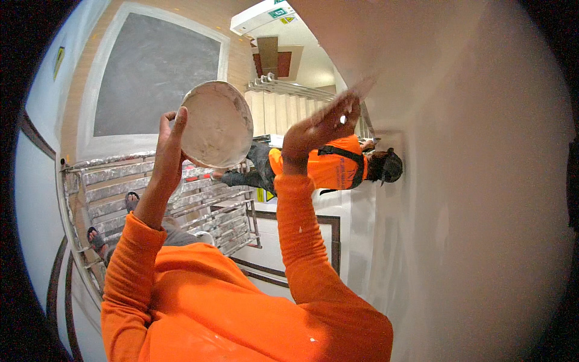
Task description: The person stands on a scaffold and uses a trowel to scoop plaster from a hawk and apply it to a wall. They repeatedly smooth the plaster on the wall surface and scrape excess material back onto the hawk.
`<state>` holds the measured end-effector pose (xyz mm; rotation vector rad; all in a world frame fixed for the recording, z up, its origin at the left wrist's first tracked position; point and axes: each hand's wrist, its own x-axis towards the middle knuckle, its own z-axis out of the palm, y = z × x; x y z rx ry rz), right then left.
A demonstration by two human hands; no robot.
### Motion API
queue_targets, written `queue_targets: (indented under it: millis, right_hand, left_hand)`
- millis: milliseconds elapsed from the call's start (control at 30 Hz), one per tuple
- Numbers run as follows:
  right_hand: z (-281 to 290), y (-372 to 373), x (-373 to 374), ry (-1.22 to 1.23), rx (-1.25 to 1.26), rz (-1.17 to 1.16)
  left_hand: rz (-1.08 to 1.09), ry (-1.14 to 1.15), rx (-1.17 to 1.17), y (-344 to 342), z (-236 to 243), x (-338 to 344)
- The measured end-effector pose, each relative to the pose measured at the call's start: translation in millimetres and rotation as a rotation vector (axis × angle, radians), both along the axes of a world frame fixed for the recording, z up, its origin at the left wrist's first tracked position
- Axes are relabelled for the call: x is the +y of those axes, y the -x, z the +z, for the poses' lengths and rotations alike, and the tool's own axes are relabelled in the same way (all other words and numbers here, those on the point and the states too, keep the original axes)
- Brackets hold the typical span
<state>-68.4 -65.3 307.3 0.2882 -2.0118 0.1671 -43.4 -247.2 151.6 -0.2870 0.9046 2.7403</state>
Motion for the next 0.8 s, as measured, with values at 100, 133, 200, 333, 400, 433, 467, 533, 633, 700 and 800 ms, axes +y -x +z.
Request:
queue_targets:
  millis: [100,133,200,333,400,433,467,533,633,700,800]
  right_hand:
    - [-22.1,33.4,40.7,-0.233,0.062,-0.178]
    - [-33.9,29.8,41.4,-0.253,0.007,-0.154]
    - [-53.1,20.8,38.2,-0.094,-0.094,-0.012]
    - [-40.9,-24.6,7.1,0.041,-0.07,-0.045]
    - [-17.9,-33.6,1.2,0.234,0.002,-0.113]
    - [-10.0,-29.6,4.3,0.483,0.02,-0.102]
    - [4.6,-24.4,10.5,0.494,0.02,-0.108]
    - [31.3,-10.5,22.1,0.509,0.03,-0.12]
    - [31.9,10.1,-13.5,0.595,0.075,-0.189]
    - [23.0,7.1,-53.9,0.529,0.034,-0.163]
    - [-2.2,1.1,-96.8,0.355,-0.042,-0.009]
  left_hand:
    - [0.011,-0.013,0.021,1.5,7.0,-2.1]
    - [0.007,-0.006,0.015,0.3,7.6,-6.3]
    - [0.004,-0.001,0.014,-4.0,6.9,-11.4]
    - [-0.009,-0.005,-0.002,-6.6,-8.0,-17.3]
    - [-0.01,0.004,-0.01,-7.2,-7.9,-17.7]
    - [-0.008,0.008,-0.011,-7.5,-5.2,-16.8]
    - [-0.009,0.008,-0.005,-8.5,-1.6,-16.9]
    - [-0.015,-0.016,0.009,-10.3,1.9,-13.5]
    - [-0.019,-0.017,0.005,-14.0,-0.3,-16.7]
    - [-0.016,-0.019,0.001,-13.5,-7.0,-18.0]
    - [-0.006,-0.025,-0.011,-14.6,-12.4,-24.4]
